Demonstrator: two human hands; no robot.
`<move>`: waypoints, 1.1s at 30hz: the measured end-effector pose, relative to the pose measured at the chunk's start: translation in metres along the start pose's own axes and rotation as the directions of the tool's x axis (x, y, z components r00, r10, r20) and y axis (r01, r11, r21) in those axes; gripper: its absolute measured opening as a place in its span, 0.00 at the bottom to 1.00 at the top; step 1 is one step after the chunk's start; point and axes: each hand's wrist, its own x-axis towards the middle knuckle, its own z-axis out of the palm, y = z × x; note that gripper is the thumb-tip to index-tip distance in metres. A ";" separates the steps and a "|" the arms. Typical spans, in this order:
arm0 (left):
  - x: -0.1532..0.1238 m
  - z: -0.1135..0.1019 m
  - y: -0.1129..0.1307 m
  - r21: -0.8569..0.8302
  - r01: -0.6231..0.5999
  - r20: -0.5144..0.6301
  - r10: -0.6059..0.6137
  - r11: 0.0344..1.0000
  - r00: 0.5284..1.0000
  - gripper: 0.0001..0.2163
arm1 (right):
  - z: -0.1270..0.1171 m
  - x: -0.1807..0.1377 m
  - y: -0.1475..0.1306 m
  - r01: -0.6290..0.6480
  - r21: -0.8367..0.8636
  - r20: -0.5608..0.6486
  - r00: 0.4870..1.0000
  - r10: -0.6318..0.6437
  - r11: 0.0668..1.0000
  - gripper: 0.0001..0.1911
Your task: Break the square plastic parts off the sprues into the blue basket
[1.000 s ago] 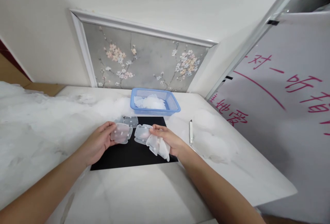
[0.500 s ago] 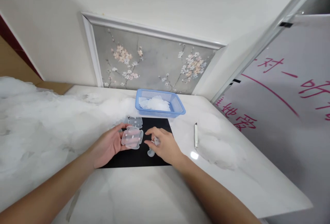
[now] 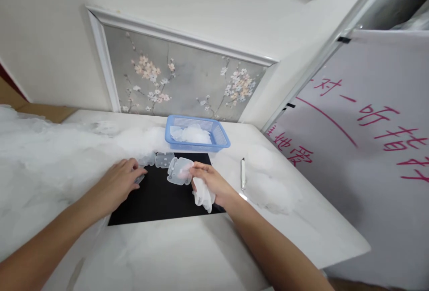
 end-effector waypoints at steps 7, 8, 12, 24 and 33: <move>-0.001 -0.003 0.000 0.054 -0.022 0.071 0.018 0.998 0.997 0.05 | -0.008 0.002 -0.001 -0.105 0.076 0.101 0.990 0.097 0.992 0.18; -0.001 -0.003 0.002 0.059 -0.017 0.073 0.013 0.998 0.997 0.04 | -0.008 0.002 0.000 -0.109 0.077 0.108 0.989 0.100 0.991 0.18; 0.000 -0.003 0.009 0.107 0.035 0.070 -0.042 0.994 0.997 0.05 | -0.009 0.002 -0.001 -0.106 0.072 0.134 0.986 0.096 0.992 0.18; 0.003 -0.015 0.037 -0.677 0.314 0.040 -0.392 0.666 0.919 0.11 | -0.009 0.000 -0.003 -0.113 0.052 0.147 0.984 0.104 0.992 0.21; 0.004 -0.001 0.052 -0.887 0.431 0.461 -0.341 -0.163 0.819 0.06 | -0.009 0.003 0.001 -0.033 0.034 0.023 0.999 0.032 0.999 0.20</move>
